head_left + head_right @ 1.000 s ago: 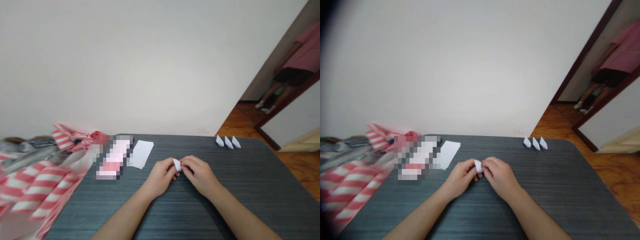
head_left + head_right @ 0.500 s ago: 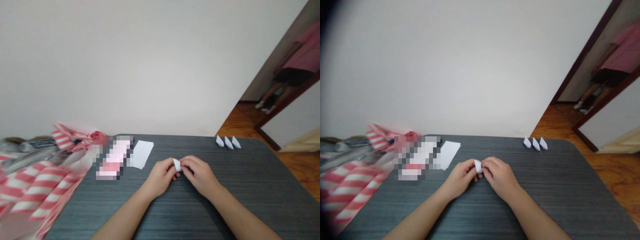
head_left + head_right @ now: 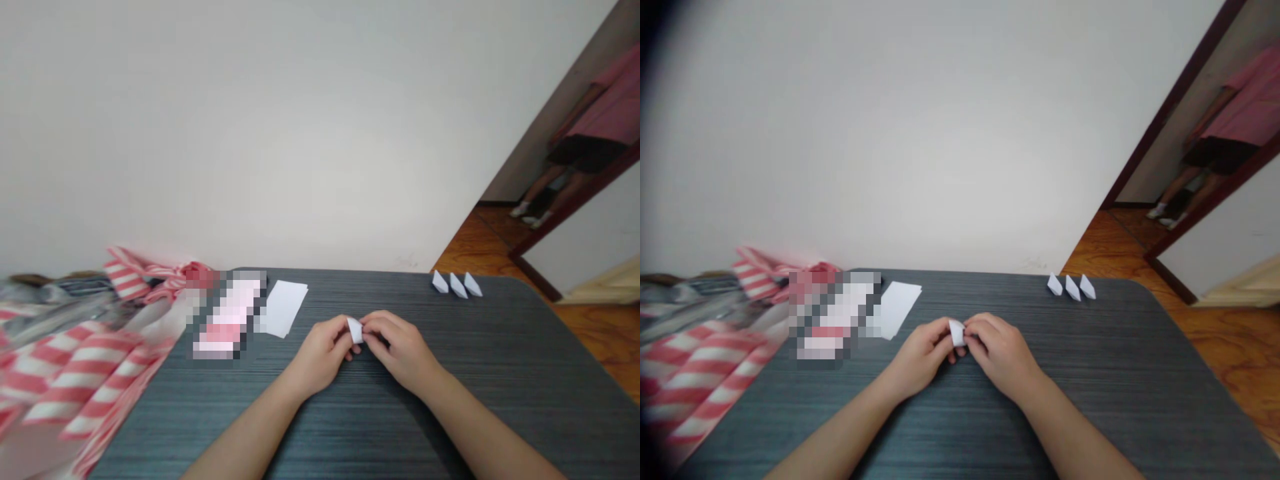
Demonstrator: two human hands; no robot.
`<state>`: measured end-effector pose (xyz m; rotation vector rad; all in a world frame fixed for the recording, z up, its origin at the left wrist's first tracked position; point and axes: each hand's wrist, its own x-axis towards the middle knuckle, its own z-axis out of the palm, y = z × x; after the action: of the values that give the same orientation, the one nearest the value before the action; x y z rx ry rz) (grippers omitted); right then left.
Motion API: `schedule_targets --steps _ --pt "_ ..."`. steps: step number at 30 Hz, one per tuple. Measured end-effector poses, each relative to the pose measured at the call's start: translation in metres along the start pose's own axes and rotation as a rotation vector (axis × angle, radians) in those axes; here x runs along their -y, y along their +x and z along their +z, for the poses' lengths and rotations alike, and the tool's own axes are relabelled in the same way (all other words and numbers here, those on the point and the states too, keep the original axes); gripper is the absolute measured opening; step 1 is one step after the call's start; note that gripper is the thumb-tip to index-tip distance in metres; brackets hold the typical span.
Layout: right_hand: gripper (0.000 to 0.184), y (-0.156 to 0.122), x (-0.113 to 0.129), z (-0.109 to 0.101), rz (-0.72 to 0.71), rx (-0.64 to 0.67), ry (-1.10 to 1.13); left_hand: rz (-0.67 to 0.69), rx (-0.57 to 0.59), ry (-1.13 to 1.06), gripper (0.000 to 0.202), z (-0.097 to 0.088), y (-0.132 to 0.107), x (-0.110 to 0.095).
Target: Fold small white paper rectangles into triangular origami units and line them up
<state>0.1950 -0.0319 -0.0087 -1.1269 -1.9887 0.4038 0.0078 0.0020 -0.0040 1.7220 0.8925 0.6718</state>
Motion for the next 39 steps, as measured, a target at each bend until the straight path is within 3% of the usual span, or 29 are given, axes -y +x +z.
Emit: schedule_targets --steps 7,14,23,31,39 --pt "0.012 0.000 0.000 -0.002 0.009 -0.035 0.041 -0.012 -0.008 -0.028 0.018 0.000 0.000 0.004" --pt "0.012 -0.002 -0.005 -0.004 0.121 -0.134 0.005 0.014 -0.019 0.008 0.017 0.002 0.000 0.005" --pt "0.020 -0.003 -0.008 -0.009 -0.068 0.003 0.025 0.084 -0.056 0.070 0.018 0.001 0.000 0.005" --pt "0.014 -0.003 -0.010 -0.012 -0.062 0.046 -0.041 0.050 -0.071 0.067 0.020 0.002 0.001 0.009" --pt "0.023 -0.002 -0.013 -0.023 -0.122 0.148 -0.356 -0.024 -0.091 -0.012 0.021 0.003 0.004 0.008"
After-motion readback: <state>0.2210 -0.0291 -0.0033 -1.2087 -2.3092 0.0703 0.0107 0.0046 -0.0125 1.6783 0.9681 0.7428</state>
